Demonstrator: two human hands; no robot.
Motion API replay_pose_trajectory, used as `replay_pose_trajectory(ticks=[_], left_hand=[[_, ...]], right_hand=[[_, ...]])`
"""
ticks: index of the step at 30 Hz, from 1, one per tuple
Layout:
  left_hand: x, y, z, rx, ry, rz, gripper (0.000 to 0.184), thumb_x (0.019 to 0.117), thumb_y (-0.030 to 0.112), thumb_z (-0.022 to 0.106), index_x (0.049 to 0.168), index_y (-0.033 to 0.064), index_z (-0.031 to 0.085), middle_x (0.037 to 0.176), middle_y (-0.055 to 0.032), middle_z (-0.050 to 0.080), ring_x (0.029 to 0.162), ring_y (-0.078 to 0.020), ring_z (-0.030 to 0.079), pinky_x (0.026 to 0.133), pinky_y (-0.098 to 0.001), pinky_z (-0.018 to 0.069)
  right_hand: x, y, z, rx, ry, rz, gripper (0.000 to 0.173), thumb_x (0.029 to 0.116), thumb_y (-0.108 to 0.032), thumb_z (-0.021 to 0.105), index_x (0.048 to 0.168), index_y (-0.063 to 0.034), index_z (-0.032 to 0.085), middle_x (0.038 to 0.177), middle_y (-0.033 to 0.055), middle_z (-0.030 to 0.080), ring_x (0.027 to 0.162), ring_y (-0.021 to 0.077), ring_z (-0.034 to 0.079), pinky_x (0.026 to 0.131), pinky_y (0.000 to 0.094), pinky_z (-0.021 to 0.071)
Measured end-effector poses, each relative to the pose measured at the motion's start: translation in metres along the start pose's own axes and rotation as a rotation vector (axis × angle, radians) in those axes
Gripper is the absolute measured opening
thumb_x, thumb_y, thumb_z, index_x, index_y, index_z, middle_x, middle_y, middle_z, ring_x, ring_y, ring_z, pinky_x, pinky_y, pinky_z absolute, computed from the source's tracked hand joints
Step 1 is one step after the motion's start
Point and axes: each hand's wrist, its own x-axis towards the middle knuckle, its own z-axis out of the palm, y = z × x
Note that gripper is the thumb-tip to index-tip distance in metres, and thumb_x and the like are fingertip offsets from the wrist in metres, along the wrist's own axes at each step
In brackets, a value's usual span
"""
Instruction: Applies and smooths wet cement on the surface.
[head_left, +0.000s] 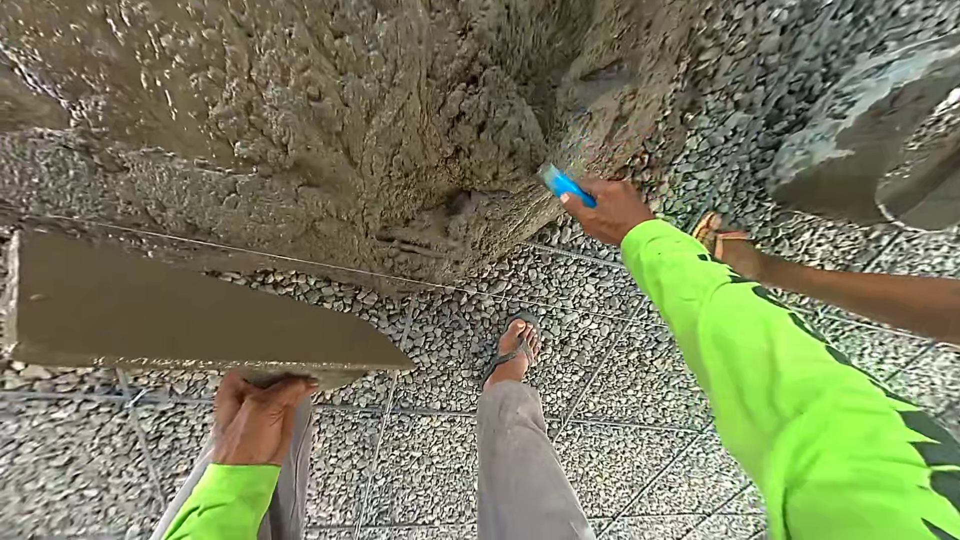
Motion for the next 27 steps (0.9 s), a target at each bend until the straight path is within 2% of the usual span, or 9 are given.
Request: replay_pose_trajectory(ticks=[6, 10, 12, 16, 20, 24, 27], left_hand=[[0.001, -0.006, -0.001, 0.020, -0.013, -0.020, 0.077, 0.0541, -0.010, 0.066, 0.125, 0.0086, 0.045, 0.104, -0.0013, 0.068, 0.086, -0.0118, 0.072, 0.068, -0.0333, 0.0644], [0.001, -0.005, -0.001, 0.012, -0.012, -0.024, 0.072, 0.0566, -0.012, 0.064, 0.122, 0.0097, 0.045, 0.102, 0.0001, 0.068, 0.083, -0.0108, 0.072, 0.067, -0.0319, 0.0642], [0.001, -0.005, -0.002, 0.005, -0.011, -0.019, 0.071, 0.0562, -0.012, 0.063, 0.121, 0.0102, 0.045, 0.102, 0.0006, 0.069, 0.083, -0.0108, 0.072, 0.066, -0.0318, 0.0641], [0.003, -0.007, -0.001, -0.008, -0.001, -0.007, 0.069, 0.0565, -0.014, 0.063, 0.119, 0.0096, 0.045, 0.100, 0.0001, 0.069, 0.082, -0.0114, 0.072, 0.065, -0.0322, 0.0640], [0.003, -0.009, -0.002, -0.005, 0.004, -0.028, 0.070, 0.0557, -0.014, 0.063, 0.119, 0.0087, 0.045, 0.100, -0.0001, 0.069, 0.082, -0.0109, 0.071, 0.066, -0.0315, 0.0637], [0.003, -0.008, -0.006, -0.013, 0.000, -0.029, 0.068, 0.0594, -0.016, 0.061, 0.121, 0.0082, 0.045, 0.097, 0.0016, 0.069, 0.076, -0.0101, 0.071, 0.062, -0.0298, 0.0631], [0.001, -0.005, -0.005, -0.011, -0.001, -0.040, 0.071, 0.0595, -0.016, 0.061, 0.123, 0.0091, 0.044, 0.096, 0.0042, 0.069, 0.075, -0.0077, 0.071, 0.062, -0.0281, 0.0629]], right_hand=[[-0.033, 0.003, 0.025, 0.011, -0.104, -0.033, 0.045, 0.1063, -0.047, 0.052, 0.129, -0.0113, 0.068, 0.102, 0.0210, 0.072, 0.094, 0.0398, 0.071, 0.085, 0.0665, 0.0529], [-0.057, 0.003, 0.044, 0.001, -0.111, -0.064, 0.044, 0.1055, -0.049, 0.052, 0.126, -0.0133, 0.068, 0.089, 0.0173, 0.071, 0.080, 0.0369, 0.071, 0.073, 0.0637, 0.0547], [-0.071, 0.000, 0.052, -0.031, -0.105, -0.082, 0.044, 0.1054, -0.048, 0.051, 0.128, -0.0145, 0.067, 0.088, 0.0174, 0.072, 0.079, 0.0380, 0.071, 0.071, 0.0645, 0.0549], [-0.094, 0.001, 0.075, -0.148, -0.029, -0.151, 0.046, 0.1051, -0.046, 0.053, 0.135, -0.0113, 0.063, 0.101, 0.0204, 0.073, 0.087, 0.0425, 0.073, 0.071, 0.0653, 0.0566], [-0.115, 0.001, 0.096, -0.243, 0.037, -0.119, 0.050, 0.1047, -0.044, 0.055, 0.144, -0.0144, 0.059, 0.110, 0.0199, 0.072, 0.086, 0.0421, 0.073, 0.066, 0.0632, 0.0569], [-0.129, 0.007, 0.084, -0.255, 0.088, -0.144, 0.048, 0.1015, -0.042, 0.060, 0.142, -0.0159, 0.063, 0.104, 0.0178, 0.073, 0.083, 0.0392, 0.073, 0.065, 0.0600, 0.0576], [-0.129, 0.025, 0.055, -0.126, 0.128, -0.172, 0.045, 0.1002, -0.040, 0.063, 0.136, -0.0136, 0.067, 0.107, 0.0176, 0.074, 0.089, 0.0389, 0.074, 0.071, 0.0625, 0.0579]])
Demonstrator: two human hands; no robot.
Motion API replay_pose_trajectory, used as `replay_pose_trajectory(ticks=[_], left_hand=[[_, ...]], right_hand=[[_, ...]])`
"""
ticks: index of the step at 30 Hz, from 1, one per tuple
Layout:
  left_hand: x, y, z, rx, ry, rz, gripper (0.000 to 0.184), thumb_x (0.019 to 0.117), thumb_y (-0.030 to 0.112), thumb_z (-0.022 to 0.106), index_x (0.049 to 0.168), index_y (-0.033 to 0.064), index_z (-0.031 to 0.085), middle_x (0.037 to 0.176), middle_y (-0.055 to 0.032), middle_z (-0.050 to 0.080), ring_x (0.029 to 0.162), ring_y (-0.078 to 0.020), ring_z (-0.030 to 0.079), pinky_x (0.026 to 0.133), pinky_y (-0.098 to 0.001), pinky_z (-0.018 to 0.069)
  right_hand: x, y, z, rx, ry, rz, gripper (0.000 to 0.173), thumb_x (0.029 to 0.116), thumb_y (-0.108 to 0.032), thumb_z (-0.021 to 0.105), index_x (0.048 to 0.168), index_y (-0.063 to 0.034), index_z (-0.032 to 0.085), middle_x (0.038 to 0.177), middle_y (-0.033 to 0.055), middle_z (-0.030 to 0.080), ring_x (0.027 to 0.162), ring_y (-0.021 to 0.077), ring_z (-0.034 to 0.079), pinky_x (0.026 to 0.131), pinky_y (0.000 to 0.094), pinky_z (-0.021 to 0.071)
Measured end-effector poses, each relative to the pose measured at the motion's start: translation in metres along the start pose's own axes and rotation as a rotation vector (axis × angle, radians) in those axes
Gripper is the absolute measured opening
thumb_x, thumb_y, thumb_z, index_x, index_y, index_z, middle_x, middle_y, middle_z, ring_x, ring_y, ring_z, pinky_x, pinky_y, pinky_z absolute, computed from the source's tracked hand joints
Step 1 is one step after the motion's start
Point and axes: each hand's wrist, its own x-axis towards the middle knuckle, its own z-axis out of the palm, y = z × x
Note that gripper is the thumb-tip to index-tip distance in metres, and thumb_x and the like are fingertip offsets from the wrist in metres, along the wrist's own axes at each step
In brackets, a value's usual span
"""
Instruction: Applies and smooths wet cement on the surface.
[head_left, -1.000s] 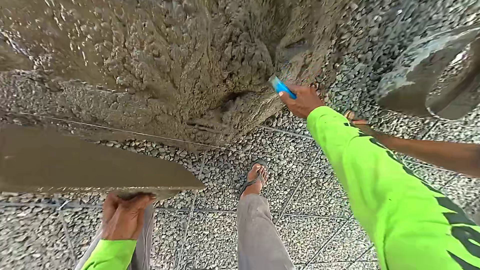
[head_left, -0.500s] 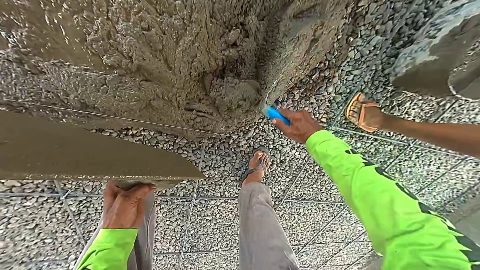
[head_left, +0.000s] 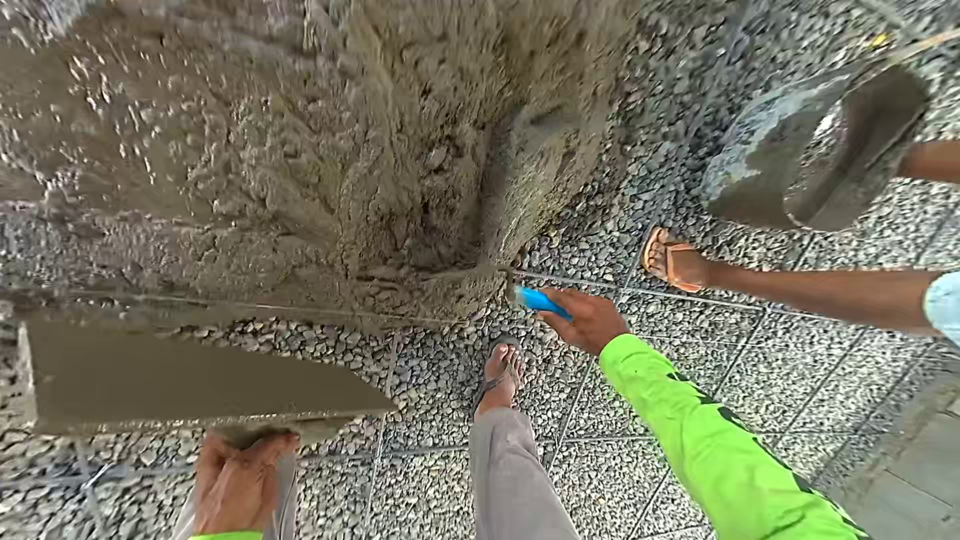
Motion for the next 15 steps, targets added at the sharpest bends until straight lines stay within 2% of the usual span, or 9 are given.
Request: replay_pose_trajectory(ticks=[3, 6, 8, 11, 15], left_hand=[[0.001, 0.002, -0.004, -0.018, -0.003, -0.008, 0.069, 0.0618, -0.017, 0.060, 0.123, 0.0094, 0.044, 0.097, 0.0047, 0.069, 0.077, -0.0067, 0.070, 0.063, -0.0277, 0.0627], [0.002, -0.001, -0.007, -0.021, 0.005, 0.000, 0.066, 0.0622, -0.018, 0.061, 0.120, 0.0099, 0.044, 0.096, 0.0050, 0.069, 0.077, -0.0066, 0.070, 0.064, -0.0280, 0.0626], [0.002, 0.002, -0.009, -0.013, 0.009, 0.007, 0.068, 0.0616, -0.018, 0.060, 0.121, 0.0111, 0.043, 0.098, 0.0060, 0.069, 0.079, -0.0060, 0.071, 0.065, -0.0280, 0.0629], [0.002, 0.002, -0.011, -0.004, 0.013, 0.013, 0.069, 0.0608, -0.018, 0.060, 0.121, 0.0118, 0.044, 0.099, 0.0069, 0.069, 0.081, -0.0057, 0.071, 0.066, -0.0283, 0.0632], [0.001, 0.000, -0.010, 0.016, 0.006, 0.017, 0.069, 0.0598, -0.016, 0.061, 0.121, 0.0119, 0.044, 0.100, 0.0056, 0.069, 0.082, -0.0063, 0.071, 0.066, -0.0282, 0.0634]], right_hand=[[0.023, 0.013, -0.032, 0.170, 0.094, 0.235, 0.051, 0.1038, -0.039, 0.062, 0.143, -0.0067, 0.060, 0.119, 0.0243, 0.072, 0.104, 0.0447, 0.071, 0.090, 0.0695, 0.0532], [0.067, 0.038, -0.064, 0.159, 0.226, 0.492, 0.056, 0.1067, -0.047, 0.051, 0.142, -0.0044, 0.059, 0.115, 0.0303, 0.069, 0.105, 0.0504, 0.068, 0.091, 0.0732, 0.0491], [0.100, 0.056, -0.080, 0.101, 0.230, 0.583, 0.057, 0.1067, -0.050, 0.048, 0.134, -0.0014, 0.062, 0.113, 0.0325, 0.068, 0.107, 0.0527, 0.066, 0.090, 0.0746, 0.0477], [0.137, 0.064, -0.086, -0.011, 0.168, 0.581, 0.056, 0.1051, -0.052, 0.048, 0.123, -0.0028, 0.067, 0.112, 0.0297, 0.069, 0.109, 0.0500, 0.066, 0.089, 0.0722, 0.0493], [0.138, 0.060, -0.062, 0.005, 0.070, 0.462, 0.054, 0.1046, -0.053, 0.048, 0.124, -0.0070, 0.068, 0.113, 0.0253, 0.071, 0.108, 0.0447, 0.068, 0.091, 0.0693, 0.0501]])
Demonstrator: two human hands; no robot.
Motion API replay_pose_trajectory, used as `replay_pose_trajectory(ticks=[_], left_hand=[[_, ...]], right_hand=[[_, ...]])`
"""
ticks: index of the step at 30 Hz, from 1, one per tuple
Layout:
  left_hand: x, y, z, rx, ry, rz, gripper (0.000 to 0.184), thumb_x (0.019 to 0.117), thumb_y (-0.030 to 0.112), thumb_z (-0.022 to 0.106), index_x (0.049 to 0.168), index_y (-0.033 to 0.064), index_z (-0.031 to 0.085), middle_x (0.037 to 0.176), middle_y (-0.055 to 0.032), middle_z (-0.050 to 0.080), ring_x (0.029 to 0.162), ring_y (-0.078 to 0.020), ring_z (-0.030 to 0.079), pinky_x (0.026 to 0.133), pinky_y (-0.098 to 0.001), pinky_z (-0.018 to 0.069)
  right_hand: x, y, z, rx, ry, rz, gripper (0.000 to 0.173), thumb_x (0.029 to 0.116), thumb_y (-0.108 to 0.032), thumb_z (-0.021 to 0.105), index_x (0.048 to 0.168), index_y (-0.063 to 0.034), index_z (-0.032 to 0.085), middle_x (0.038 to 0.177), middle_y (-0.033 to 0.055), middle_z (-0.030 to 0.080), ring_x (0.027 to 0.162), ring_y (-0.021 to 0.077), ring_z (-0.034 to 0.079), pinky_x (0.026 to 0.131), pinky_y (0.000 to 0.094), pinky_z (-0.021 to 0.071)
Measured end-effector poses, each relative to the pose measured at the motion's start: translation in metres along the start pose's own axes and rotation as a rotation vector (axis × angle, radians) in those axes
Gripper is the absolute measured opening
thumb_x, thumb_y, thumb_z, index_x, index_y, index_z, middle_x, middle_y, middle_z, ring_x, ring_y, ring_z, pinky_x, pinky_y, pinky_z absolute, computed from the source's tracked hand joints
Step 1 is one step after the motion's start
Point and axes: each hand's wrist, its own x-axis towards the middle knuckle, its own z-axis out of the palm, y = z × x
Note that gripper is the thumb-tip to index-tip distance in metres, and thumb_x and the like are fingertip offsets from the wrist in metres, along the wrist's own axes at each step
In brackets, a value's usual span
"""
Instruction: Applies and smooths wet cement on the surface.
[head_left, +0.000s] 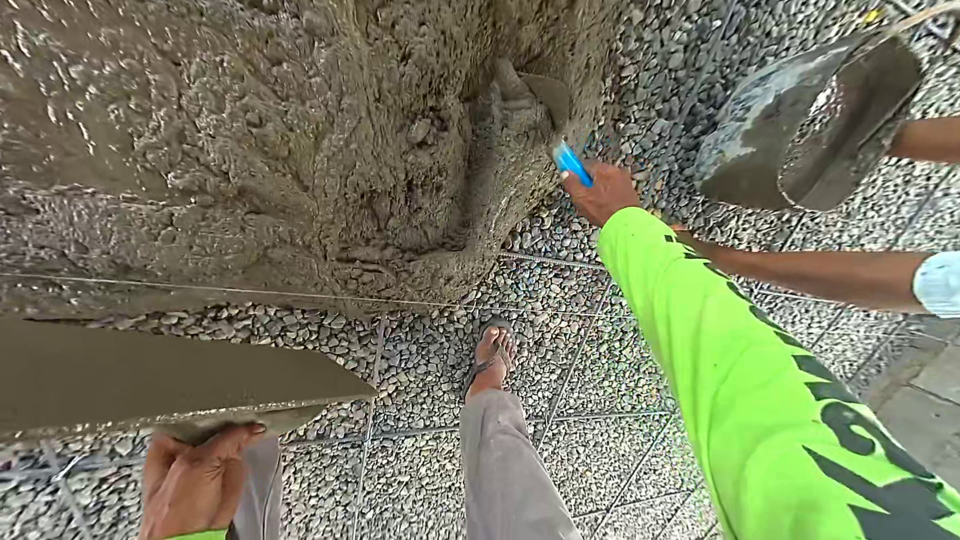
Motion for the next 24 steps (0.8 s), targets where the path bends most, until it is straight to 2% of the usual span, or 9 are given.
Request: replay_pose_trajectory(ticks=[4, 8, 9, 11, 15, 17, 20, 24], left_hand=[[-0.004, -0.002, 0.005, 0.027, -0.018, 0.011, 0.071, 0.0601, -0.014, 0.061, 0.124, 0.0108, 0.044, 0.105, 0.0030, 0.067, 0.086, -0.0081, 0.071, 0.069, -0.0298, 0.0636], [-0.005, -0.004, 0.008, 0.060, -0.023, 0.025, 0.070, 0.0587, -0.014, 0.063, 0.122, 0.0109, 0.044, 0.102, 0.0031, 0.068, 0.084, -0.0083, 0.071, 0.068, -0.0298, 0.0639], [-0.005, -0.005, 0.008, 0.065, -0.025, 0.030, 0.070, 0.0582, -0.013, 0.063, 0.121, 0.0109, 0.044, 0.102, 0.0033, 0.068, 0.084, -0.0083, 0.071, 0.067, -0.0296, 0.0638], [-0.006, -0.008, 0.008, 0.061, -0.029, 0.028, 0.070, 0.0580, -0.013, 0.064, 0.121, 0.0103, 0.045, 0.101, 0.0026, 0.068, 0.082, -0.0090, 0.071, 0.066, -0.0298, 0.0638], [-0.006, -0.009, 0.005, 0.043, -0.032, 0.011, 0.069, 0.0597, -0.015, 0.063, 0.121, 0.0099, 0.044, 0.100, 0.0021, 0.068, 0.081, -0.0087, 0.071, 0.066, -0.0292, 0.0634], [-0.006, -0.008, 0.004, 0.028, -0.039, 0.015, 0.067, 0.0603, -0.015, 0.062, 0.121, 0.0099, 0.045, 0.099, 0.0020, 0.068, 0.080, -0.0090, 0.071, 0.066, -0.0293, 0.0634], [-0.003, -0.004, 0.002, 0.011, -0.043, 0.025, 0.064, 0.0608, -0.015, 0.061, 0.118, 0.0099, 0.046, 0.096, 0.0020, 0.069, 0.077, -0.0087, 0.070, 0.064, -0.0281, 0.0628], [-0.003, -0.003, 0.000, -0.005, -0.038, 0.024, 0.063, 0.0615, -0.016, 0.061, 0.118, 0.0094, 0.046, 0.094, 0.0017, 0.069, 0.075, -0.0088, 0.070, 0.062, -0.0279, 0.0626]], right_hand=[[-0.031, 0.003, 0.022, 0.004, -0.154, -0.179, 0.048, 0.1049, -0.051, 0.051, 0.127, -0.0120, 0.068, 0.110, 0.0218, 0.072, 0.104, 0.0419, 0.070, 0.090, 0.0680, 0.0517], [-0.060, 0.000, 0.044, 0.011, -0.268, -0.272, 0.048, 0.1047, -0.051, 0.053, 0.132, -0.0147, 0.068, 0.109, 0.0208, 0.073, 0.101, 0.0405, 0.071, 0.089, 0.0665, 0.0530], [-0.066, 0.002, 0.050, 0.013, -0.272, -0.300, 0.046, 0.1044, -0.051, 0.053, 0.129, -0.0145, 0.069, 0.103, 0.0196, 0.074, 0.095, 0.0391, 0.072, 0.085, 0.0653, 0.0543], [-0.080, 0.008, 0.059, 0.015, -0.282, -0.324, 0.047, 0.1040, -0.052, 0.053, 0.129, -0.0153, 0.068, 0.098, 0.0185, 0.074, 0.089, 0.0385, 0.072, 0.080, 0.0655, 0.0552], [-0.115, 0.018, 0.070, -0.013, -0.250, -0.357, 0.051, 0.1034, -0.054, 0.051, 0.137, -0.0192, 0.065, 0.097, 0.0182, 0.075, 0.087, 0.0401, 0.073, 0.076, 0.0664, 0.0558], [-0.131, 0.023, 0.075, -0.035, -0.219, -0.374, 0.050, 0.1035, -0.053, 0.050, 0.133, -0.0161, 0.065, 0.095, 0.0193, 0.074, 0.085, 0.0421, 0.072, 0.072, 0.0670, 0.0551], [-0.150, 0.034, 0.086, -0.092, -0.189, -0.359, 0.049, 0.1037, -0.052, 0.051, 0.129, -0.0127, 0.064, 0.096, 0.0197, 0.073, 0.085, 0.0421, 0.072, 0.070, 0.0660, 0.0554], [-0.169, 0.050, 0.095, -0.180, -0.169, -0.330, 0.050, 0.1038, -0.048, 0.055, 0.138, -0.0121, 0.062, 0.104, 0.0212, 0.073, 0.088, 0.0430, 0.073, 0.070, 0.0647, 0.0566]])
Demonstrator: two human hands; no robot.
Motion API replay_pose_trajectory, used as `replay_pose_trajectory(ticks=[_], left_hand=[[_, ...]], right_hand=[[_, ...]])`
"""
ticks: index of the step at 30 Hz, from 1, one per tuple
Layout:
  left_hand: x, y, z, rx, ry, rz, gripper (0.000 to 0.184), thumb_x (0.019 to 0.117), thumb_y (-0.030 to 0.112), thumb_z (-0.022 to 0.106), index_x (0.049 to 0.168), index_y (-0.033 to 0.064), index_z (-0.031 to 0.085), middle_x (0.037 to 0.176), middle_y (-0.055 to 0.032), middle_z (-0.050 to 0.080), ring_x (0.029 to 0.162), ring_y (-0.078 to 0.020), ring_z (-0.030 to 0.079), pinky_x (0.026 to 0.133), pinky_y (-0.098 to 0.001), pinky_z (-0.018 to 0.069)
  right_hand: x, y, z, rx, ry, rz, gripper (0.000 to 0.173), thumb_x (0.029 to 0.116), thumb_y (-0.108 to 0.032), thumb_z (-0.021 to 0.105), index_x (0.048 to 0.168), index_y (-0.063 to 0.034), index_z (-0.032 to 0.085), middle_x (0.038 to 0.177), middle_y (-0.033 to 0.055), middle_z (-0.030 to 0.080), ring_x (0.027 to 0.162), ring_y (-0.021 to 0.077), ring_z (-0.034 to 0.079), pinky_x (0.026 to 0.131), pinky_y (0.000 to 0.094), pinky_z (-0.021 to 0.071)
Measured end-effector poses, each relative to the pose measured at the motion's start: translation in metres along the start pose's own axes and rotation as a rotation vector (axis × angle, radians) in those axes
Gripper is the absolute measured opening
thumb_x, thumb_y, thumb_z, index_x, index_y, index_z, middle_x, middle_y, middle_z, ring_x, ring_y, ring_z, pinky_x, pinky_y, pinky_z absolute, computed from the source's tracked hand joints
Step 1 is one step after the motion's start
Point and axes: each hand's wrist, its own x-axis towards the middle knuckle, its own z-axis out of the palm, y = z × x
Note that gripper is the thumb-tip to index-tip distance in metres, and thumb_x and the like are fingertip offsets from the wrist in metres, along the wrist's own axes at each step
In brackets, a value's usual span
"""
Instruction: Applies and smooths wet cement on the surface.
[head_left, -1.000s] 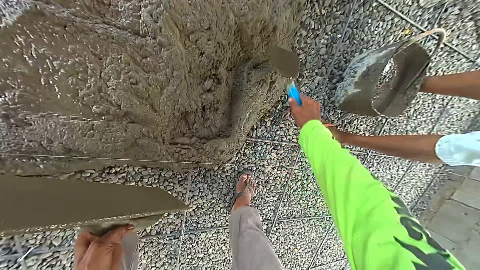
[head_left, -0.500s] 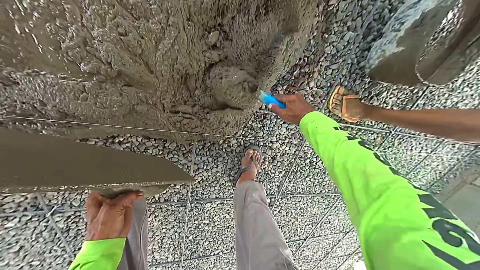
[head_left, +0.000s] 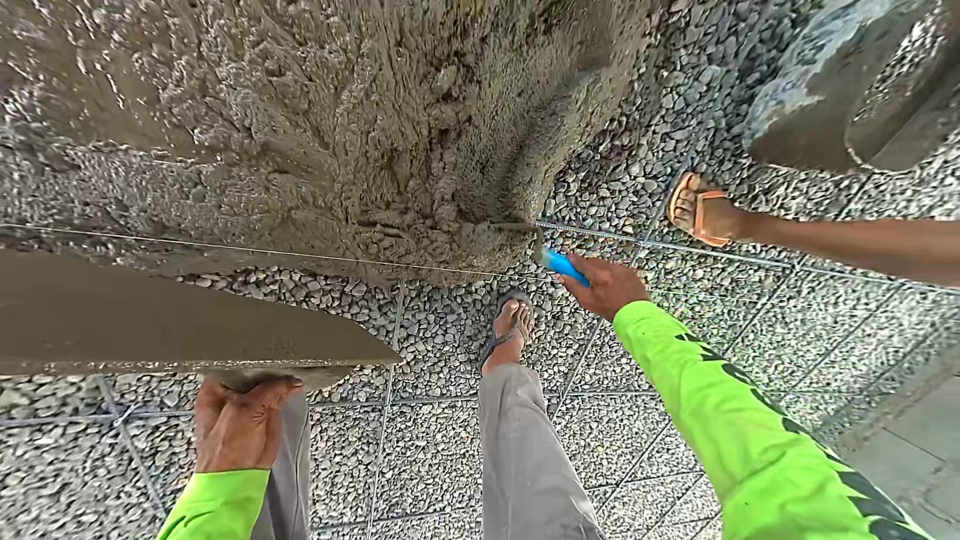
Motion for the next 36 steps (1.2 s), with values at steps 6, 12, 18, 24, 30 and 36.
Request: replay_pose_trajectory(ticks=[6, 12, 18, 24, 30, 36], left_hand=[[-0.001, 0.006, -0.002, -0.033, 0.023, -0.015, 0.068, 0.0585, -0.016, 0.061, 0.120, 0.0078, 0.044, 0.095, 0.0021, 0.069, 0.075, -0.0084, 0.070, 0.061, -0.0278, 0.0627], [-0.001, 0.009, -0.005, -0.071, 0.035, -0.012, 0.071, 0.0574, -0.016, 0.063, 0.123, 0.0063, 0.046, 0.101, -0.0005, 0.069, 0.081, -0.0097, 0.071, 0.063, -0.0290, 0.0628], [-0.001, 0.011, -0.016, -0.094, 0.033, -0.009, 0.072, 0.0566, -0.016, 0.063, 0.123, 0.0064, 0.045, 0.102, -0.0008, 0.068, 0.083, -0.0098, 0.071, 0.066, -0.0304, 0.0635], [-0.002, 0.013, -0.021, -0.115, 0.028, -0.034, 0.062, 0.0622, -0.016, 0.062, 0.118, 0.0073, 0.050, 0.096, -0.0025, 0.069, 0.078, -0.0133, 0.071, 0.065, -0.0326, 0.0629], [-0.002, 0.013, -0.027, -0.143, 0.010, -0.019, 0.064, 0.0598, -0.016, 0.062, 0.117, 0.0075, 0.050, 0.097, -0.0030, 0.070, 0.080, -0.0121, 0.071, 0.066, -0.0313, 0.0631], [-0.004, 0.020, -0.032, -0.161, 0.013, -0.025, 0.063, 0.0596, -0.016, 0.062, 0.116, 0.0074, 0.049, 0.096, -0.0022, 0.070, 0.079, -0.0119, 0.071, 0.066, -0.0310, 0.0631]], right_hand=[[-0.005, -0.002, -0.045, 0.136, 0.024, 0.064, 0.047, 0.1015, -0.042, 0.062, 0.139, -0.0141, 0.064, 0.117, 0.0211, 0.073, 0.102, 0.0448, 0.071, 0.084, 0.0706, 0.0530], [0.097, -0.046, -0.098, 0.304, 0.182, 0.287, 0.054, 0.1067, -0.049, 0.049, 0.126, -0.0014, 0.066, 0.109, 0.0290, 0.069, 0.104, 0.0490, 0.067, 0.090, 0.0717, 0.0482], [0.137, -0.118, -0.074, 0.395, 0.155, 0.240, 0.047, 0.1045, -0.049, 0.053, 0.121, -0.0079, 0.071, 0.107, 0.0224, 0.072, 0.103, 0.0412, 0.069, 0.090, 0.0659, 0.0517], [0.082, -0.137, -0.045, 0.325, 0.021, 0.080, 0.048, 0.1046, -0.050, 0.052, 0.127, -0.0108, 0.068, 0.099, 0.0223, 0.073, 0.092, 0.0429, 0.071, 0.081, 0.0678, 0.0537], [0.040, -0.145, -0.030, 0.271, 0.126, 0.024, 0.048, 0.1046, -0.047, 0.054, 0.135, -0.0119, 0.065, 0.094, 0.0213, 0.074, 0.084, 0.0427, 0.072, 0.073, 0.0670, 0.0554], [0.009, -0.133, -0.026, 0.058, 0.155, 0.006, 0.053, 0.1043, -0.043, 0.056, 0.145, -0.0096, 0.057, 0.114, 0.0236, 0.071, 0.094, 0.0459, 0.072, 0.073, 0.0664, 0.0560]])
